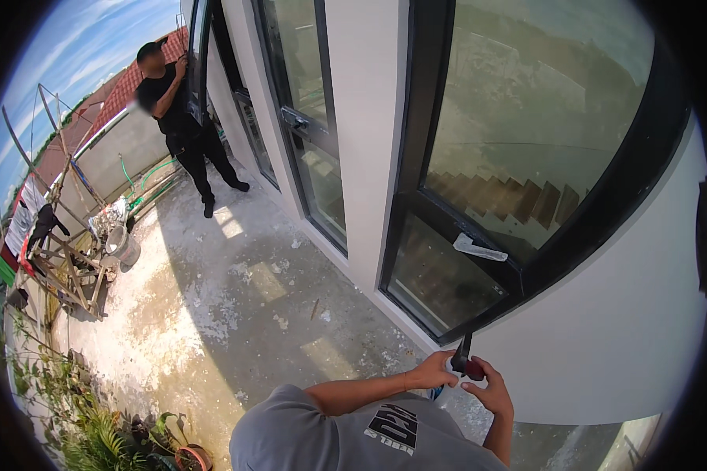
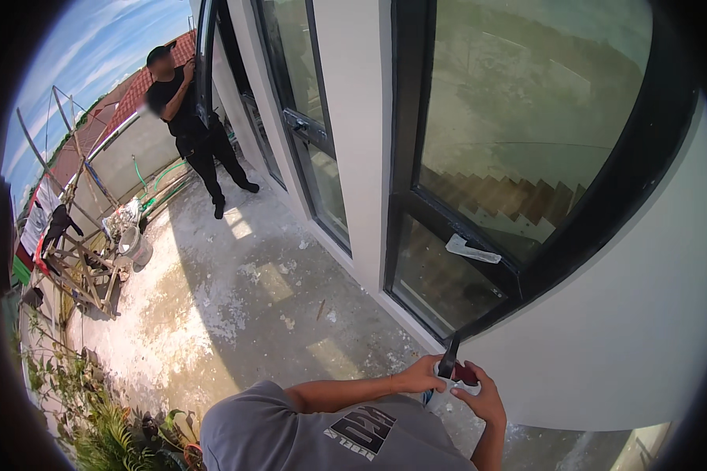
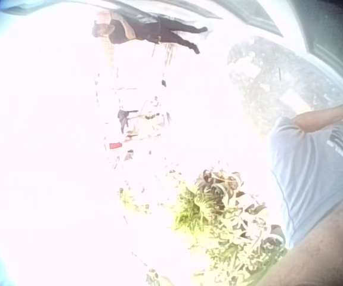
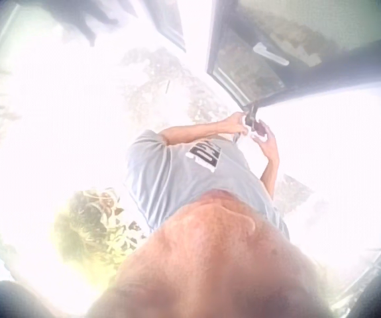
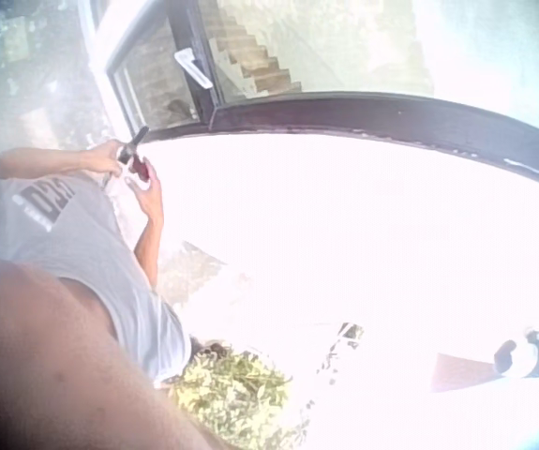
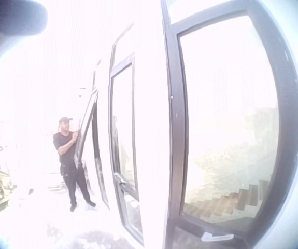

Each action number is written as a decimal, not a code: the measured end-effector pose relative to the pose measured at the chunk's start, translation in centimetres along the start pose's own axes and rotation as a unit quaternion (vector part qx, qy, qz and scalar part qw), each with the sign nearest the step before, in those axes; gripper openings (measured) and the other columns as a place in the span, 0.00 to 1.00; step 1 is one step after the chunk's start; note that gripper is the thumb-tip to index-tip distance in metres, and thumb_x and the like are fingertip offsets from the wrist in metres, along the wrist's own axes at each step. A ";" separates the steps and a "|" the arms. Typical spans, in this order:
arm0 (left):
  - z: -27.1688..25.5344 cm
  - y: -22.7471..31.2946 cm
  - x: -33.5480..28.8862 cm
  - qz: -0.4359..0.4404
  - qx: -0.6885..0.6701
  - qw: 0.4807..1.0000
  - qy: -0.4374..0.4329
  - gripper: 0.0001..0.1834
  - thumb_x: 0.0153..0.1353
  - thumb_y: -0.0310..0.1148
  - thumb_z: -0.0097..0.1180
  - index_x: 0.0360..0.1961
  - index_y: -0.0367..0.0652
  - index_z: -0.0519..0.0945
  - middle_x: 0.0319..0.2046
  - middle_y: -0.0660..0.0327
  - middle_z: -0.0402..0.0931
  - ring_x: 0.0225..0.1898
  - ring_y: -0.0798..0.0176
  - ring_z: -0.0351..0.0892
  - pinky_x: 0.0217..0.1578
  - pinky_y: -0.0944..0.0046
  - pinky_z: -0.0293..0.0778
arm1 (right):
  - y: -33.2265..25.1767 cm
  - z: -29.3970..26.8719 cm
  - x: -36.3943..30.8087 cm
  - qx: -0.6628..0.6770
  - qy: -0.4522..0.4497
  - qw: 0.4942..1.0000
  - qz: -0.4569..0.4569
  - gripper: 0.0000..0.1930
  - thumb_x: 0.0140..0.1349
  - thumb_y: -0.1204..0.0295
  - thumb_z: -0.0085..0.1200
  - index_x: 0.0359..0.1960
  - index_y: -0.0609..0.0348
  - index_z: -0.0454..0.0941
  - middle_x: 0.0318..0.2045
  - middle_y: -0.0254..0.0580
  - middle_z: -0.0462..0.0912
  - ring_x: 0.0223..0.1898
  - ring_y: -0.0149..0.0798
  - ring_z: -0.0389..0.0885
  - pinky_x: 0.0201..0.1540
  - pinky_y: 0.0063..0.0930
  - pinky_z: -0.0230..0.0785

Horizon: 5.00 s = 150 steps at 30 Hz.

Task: Cleaning the glass and frames of a balcony window using a spray bottle and a cloth.

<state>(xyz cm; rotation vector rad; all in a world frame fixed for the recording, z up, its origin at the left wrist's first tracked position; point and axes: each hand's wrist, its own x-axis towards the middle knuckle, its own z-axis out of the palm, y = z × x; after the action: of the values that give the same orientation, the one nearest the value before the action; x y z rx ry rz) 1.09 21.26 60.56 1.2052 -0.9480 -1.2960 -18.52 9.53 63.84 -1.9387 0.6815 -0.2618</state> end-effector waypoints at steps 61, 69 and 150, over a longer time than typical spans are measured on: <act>-2.3 11.6 18.8 0.265 0.600 0.709 0.260 0.16 0.36 0.37 0.77 0.29 0.46 0.87 0.50 0.48 0.70 0.56 0.45 0.67 0.55 0.46 0.65 | 11.1 -8.8 7.8 0.034 -0.106 0.990 0.082 0.17 0.56 0.68 0.60 0.44 0.66 0.85 0.45 0.48 0.84 0.46 0.44 0.83 0.51 0.35 0.75; -2.5 10.6 19.5 0.276 0.582 0.706 0.294 0.16 0.39 0.36 0.71 0.31 0.41 0.86 0.47 0.47 0.69 0.53 0.43 0.65 0.57 0.46 0.61 | 11.4 -7.5 4.9 0.102 0.010 0.995 0.016 0.15 0.54 0.66 0.62 0.39 0.64 0.86 0.38 0.49 0.84 0.39 0.43 0.83 0.44 0.35 0.75; -0.8 19.7 -7.4 0.196 0.364 0.743 0.527 0.19 0.35 0.29 0.76 0.31 0.33 0.84 0.42 0.51 0.72 0.46 0.46 0.75 0.47 0.53 0.74 | -32.9 -1.0 29.9 0.505 -0.455 0.714 -0.166 0.24 0.79 0.60 0.41 0.71 0.55 0.64 0.65 0.40 0.74 0.66 0.41 0.71 0.71 0.41 0.60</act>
<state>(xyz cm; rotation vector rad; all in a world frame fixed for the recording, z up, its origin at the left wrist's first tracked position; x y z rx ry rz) 4.75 26.60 80.63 1.8615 -0.7413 0.2686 16.77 2.32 89.93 -0.8626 -0.4549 0.1263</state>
